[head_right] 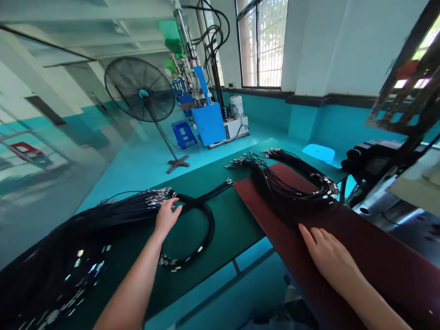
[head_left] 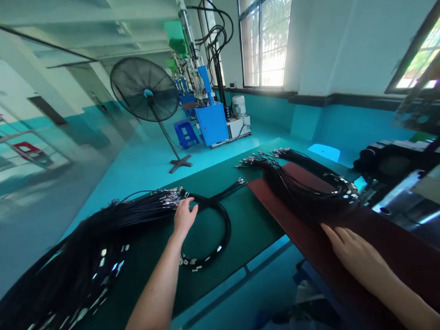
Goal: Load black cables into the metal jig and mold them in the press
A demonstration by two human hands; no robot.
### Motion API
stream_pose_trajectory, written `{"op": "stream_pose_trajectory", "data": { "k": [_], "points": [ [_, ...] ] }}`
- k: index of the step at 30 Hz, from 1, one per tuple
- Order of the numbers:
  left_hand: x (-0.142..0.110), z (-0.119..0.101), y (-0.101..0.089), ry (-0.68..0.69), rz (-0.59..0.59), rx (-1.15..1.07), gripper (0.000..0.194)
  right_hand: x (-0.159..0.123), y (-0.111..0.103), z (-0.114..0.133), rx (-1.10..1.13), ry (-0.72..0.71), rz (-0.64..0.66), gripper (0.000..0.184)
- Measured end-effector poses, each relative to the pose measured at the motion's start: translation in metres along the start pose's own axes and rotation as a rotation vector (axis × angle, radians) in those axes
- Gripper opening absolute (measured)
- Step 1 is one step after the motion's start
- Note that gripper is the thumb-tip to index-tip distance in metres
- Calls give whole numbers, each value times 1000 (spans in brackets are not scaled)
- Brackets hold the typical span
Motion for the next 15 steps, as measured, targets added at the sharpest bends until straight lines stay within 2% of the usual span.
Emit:
{"op": "stream_pose_trajectory", "data": {
  "k": [3,6,9,15],
  "points": [
    [7,11,17,-2,35,66,30,15,5,-5,-2,-40,-25,44],
    [11,4,28,44,48,158,31,30,5,-16,7,-48,-73,42],
    [17,-8,38,17,101,274,33,42,6,-27,10,-41,-110,38],
    [38,-39,66,-28,369,460,48,52,23,-26,-39,-23,-11,34]
  ]
}}
Point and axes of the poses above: each hand's wrist, its own x-axis towards the middle knuckle, its own y-axis out of the palm, z = x × y, the point moved 7 cm from there along x, towards the middle knuckle, and after that the axes turned 8 degrees about z, right-handed, at the moved point
